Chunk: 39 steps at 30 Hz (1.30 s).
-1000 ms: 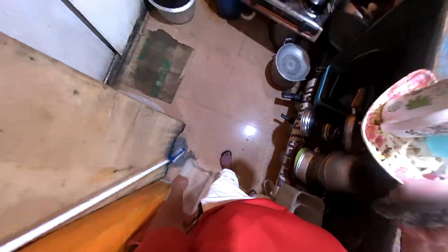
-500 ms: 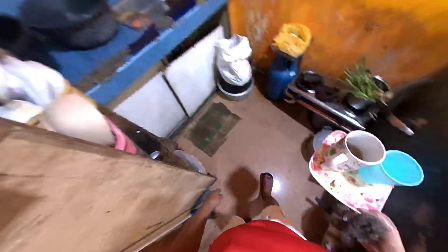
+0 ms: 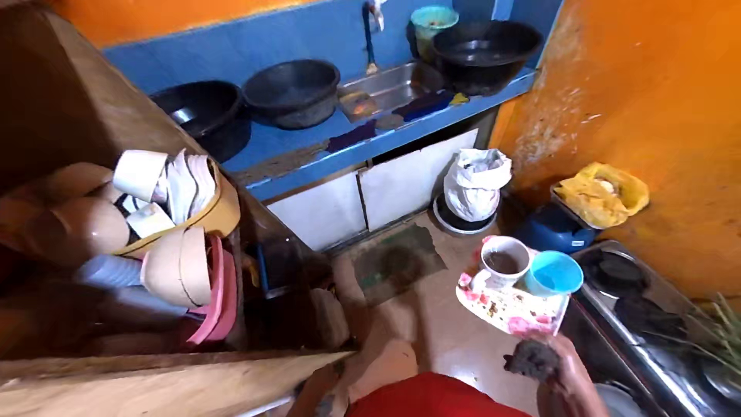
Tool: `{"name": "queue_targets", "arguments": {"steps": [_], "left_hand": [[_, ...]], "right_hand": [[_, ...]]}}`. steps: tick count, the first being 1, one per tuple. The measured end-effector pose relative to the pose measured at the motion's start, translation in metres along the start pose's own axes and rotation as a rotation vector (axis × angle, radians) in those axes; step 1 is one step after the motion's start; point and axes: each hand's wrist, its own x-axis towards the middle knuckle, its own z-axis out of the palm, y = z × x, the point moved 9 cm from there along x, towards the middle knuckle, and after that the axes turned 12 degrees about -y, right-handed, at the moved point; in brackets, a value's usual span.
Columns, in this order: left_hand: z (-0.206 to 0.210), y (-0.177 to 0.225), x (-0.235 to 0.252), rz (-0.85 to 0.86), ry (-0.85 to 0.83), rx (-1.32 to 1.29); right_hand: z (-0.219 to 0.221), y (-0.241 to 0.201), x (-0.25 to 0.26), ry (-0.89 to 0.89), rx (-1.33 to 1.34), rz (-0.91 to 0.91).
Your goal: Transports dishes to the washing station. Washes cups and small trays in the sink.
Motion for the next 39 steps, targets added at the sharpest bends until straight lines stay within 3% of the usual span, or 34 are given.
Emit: {"name": "queue_targets", "arguments": {"steps": [6, 9, 12, 14, 18, 20, 22, 27, 30, 35, 39], "left_hand": [[-0.042, 0.028, 0.040, -0.040, -0.116, -0.159], [-0.103, 0.047, 0.083, -0.095, -0.168, -0.159], [-0.211, 0.093, 0.118, 0.023, -0.103, -0.169], [-0.311, 0.161, 0.113, 0.189, -0.014, -0.224], [-0.515, 0.303, 0.030, 0.674, 0.346, -0.501], [-0.589, 0.355, -0.013, 0.859, 0.511, -0.547], [-0.648, 0.391, -0.034, 0.927, 0.630, -0.523], [-0.760, 0.441, -0.015, 0.840, 0.675, -0.523], [-0.809, 0.456, 0.009, 0.763, 0.620, -0.640], [-0.884, 0.470, 0.049, 0.731, 0.574, -1.097], [-0.937, 0.471, 0.064, 0.671, 0.643, -1.246]], "right_hand": [[0.053, -0.032, 0.160, -0.164, 0.014, 0.040], [0.074, -0.046, 0.237, -0.176, 0.016, 0.043], [0.102, -0.065, 0.308, -0.155, 0.031, 0.073], [0.123, -0.082, 0.353, -0.158, 0.025, 0.096], [0.167, -0.117, 0.448, -0.204, 0.004, 0.087], [0.186, -0.133, 0.496, -0.233, -0.014, 0.082], [0.207, -0.150, 0.543, -0.276, -0.037, 0.069], [0.257, -0.184, 0.667, -0.426, -0.116, 0.051], [0.283, -0.193, 0.746, -0.508, -0.135, 0.078], [0.328, -0.215, 0.856, -0.681, -0.201, 0.139], [0.357, -0.247, 0.924, -0.730, -0.284, 0.222]]}}
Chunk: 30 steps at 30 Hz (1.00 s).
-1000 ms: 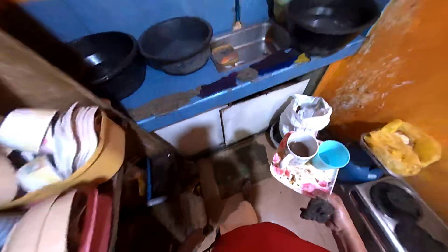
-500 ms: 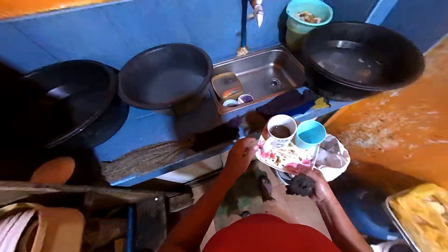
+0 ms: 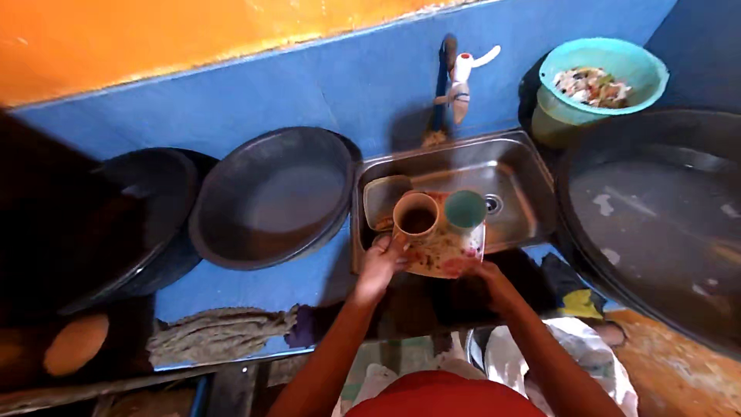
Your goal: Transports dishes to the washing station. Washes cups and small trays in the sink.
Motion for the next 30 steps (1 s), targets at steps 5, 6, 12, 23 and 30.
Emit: {"name": "queue_targets", "arguments": {"steps": [5, 6, 12, 23, 30], "left_hand": [[-0.018, 0.020, 0.026, 0.037, 0.104, -0.068], [-0.022, 0.022, 0.029, 0.052, 0.111, -0.064], [-0.041, 0.019, 0.036, 0.067, 0.136, -0.048], [-0.044, -0.023, 0.024, -0.046, 0.076, 0.063], [-0.048, -0.025, 0.025, 0.098, 0.030, 0.277]], "right_hand": [[-0.048, -0.028, 0.073, 0.032, 0.035, 0.080], [-0.061, -0.025, 0.090, 0.032, 0.054, 0.103], [-0.129, 0.013, 0.170, 0.152, 0.028, 0.270], [-0.158, 0.042, 0.153, 0.440, 0.209, 0.397], [-0.132, 0.016, 0.148, 0.268, 0.262, 0.385]]}}
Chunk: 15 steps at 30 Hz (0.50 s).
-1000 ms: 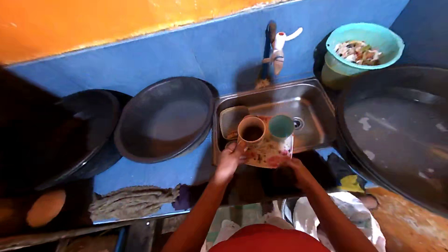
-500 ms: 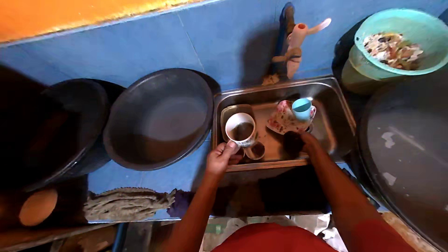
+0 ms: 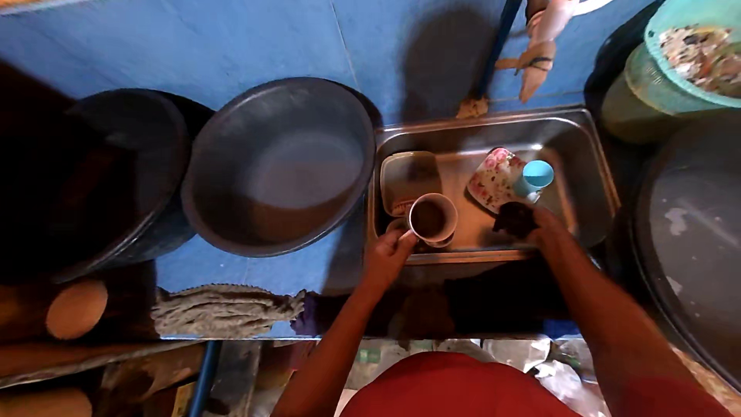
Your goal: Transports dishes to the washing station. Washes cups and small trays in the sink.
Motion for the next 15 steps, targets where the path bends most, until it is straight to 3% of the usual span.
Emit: {"name": "queue_targets", "arguments": {"steps": [8, 11, 15], "left_hand": [[0.019, 0.040, 0.009, 0.271, -0.025, 0.109], [0.037, 0.063, 0.017, 0.293, -0.088, 0.196], [0.062, 0.089, 0.025, 0.474, -0.105, 0.255]], "right_hand": [[0.074, 0.022, -0.037, 0.036, -0.034, -0.187], [0.108, 0.044, -0.047, -0.085, -0.046, -0.272], [0.141, 0.061, -0.056, -0.176, -0.002, -0.283]]}}
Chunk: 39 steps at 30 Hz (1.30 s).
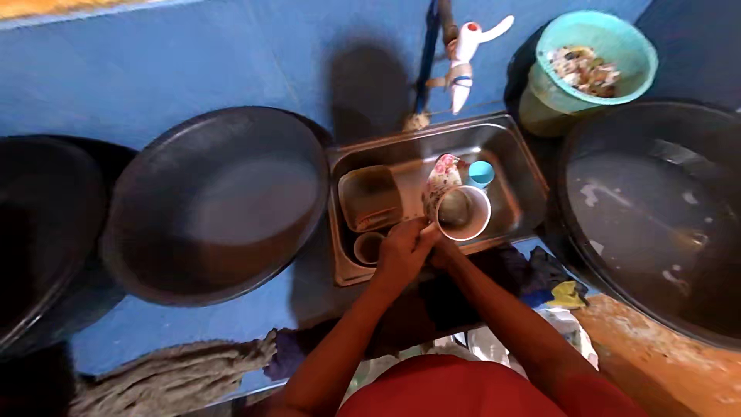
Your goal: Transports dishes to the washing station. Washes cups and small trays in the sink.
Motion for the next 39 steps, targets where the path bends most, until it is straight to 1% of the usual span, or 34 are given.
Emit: {"name": "queue_targets", "arguments": {"steps": [2, 4, 6, 8, 11, 13, 15, 17, 19, 20, 22, 24, 25, 27, 29, 30, 35, 39], "left_hand": [[0.008, 0.012, 0.008, 0.048, -0.005, 0.017], [0.015, 0.022, 0.012, 0.088, -0.017, 0.025], [0.020, 0.030, 0.014, 0.151, -0.021, 0.009], [0.023, 0.036, 0.015, 0.189, -0.041, -0.024], [0.024, 0.043, 0.013, 0.219, -0.046, -0.043], [0.022, 0.046, 0.011, 0.238, -0.043, -0.037], [0.019, 0.049, 0.009, 0.241, -0.043, -0.033], [0.015, 0.046, 0.006, 0.214, -0.053, -0.046], [0.012, 0.038, 0.003, 0.151, -0.065, -0.082], [0.009, 0.033, 0.000, 0.091, -0.078, -0.107], [0.003, 0.018, -0.009, -0.064, -0.097, -0.192], [-0.005, -0.002, -0.024, -0.244, -0.100, -0.331], [-0.011, -0.014, -0.034, -0.317, -0.081, -0.390], [-0.025, -0.038, -0.059, -0.434, -0.021, -0.458], [-0.042, -0.057, -0.086, -0.527, 0.051, -0.441], [-0.051, -0.063, -0.101, -0.568, 0.083, -0.428], [-0.088, -0.083, -0.179, -0.726, 0.254, -0.384], [-0.106, -0.082, -0.223, -0.805, 0.363, -0.386]], "right_hand": [[0.009, -0.003, -0.007, -0.017, -0.081, -0.004], [0.012, -0.010, -0.017, -0.043, -0.261, 0.051], [0.024, -0.034, -0.041, 0.018, -0.354, 0.111], [0.026, -0.043, -0.050, 0.067, -0.338, 0.086], [0.019, -0.033, -0.043, 0.095, -0.249, 0.013], [0.020, -0.037, -0.045, 0.122, -0.246, -0.018], [0.025, -0.043, -0.054, 0.124, -0.274, 0.014], [0.028, -0.041, -0.058, 0.092, -0.312, 0.097], [0.019, -0.024, -0.043, 0.091, -0.317, 0.092], [0.010, -0.010, -0.030, 0.094, -0.307, 0.056], [0.000, 0.009, -0.011, 0.088, -0.163, -0.095], [-0.004, 0.015, -0.004, 0.073, -0.071, -0.158], [-0.005, 0.017, -0.001, 0.056, -0.071, -0.160], [-0.006, 0.019, 0.004, 0.048, -0.136, -0.088], [-0.011, 0.024, 0.011, 0.075, -0.190, -0.002], [-0.012, 0.025, 0.014, 0.075, -0.202, 0.014], [-0.012, 0.025, 0.013, 0.077, -0.198, 0.012], [-0.009, 0.021, 0.015, 0.108, -0.208, 0.016]]}}
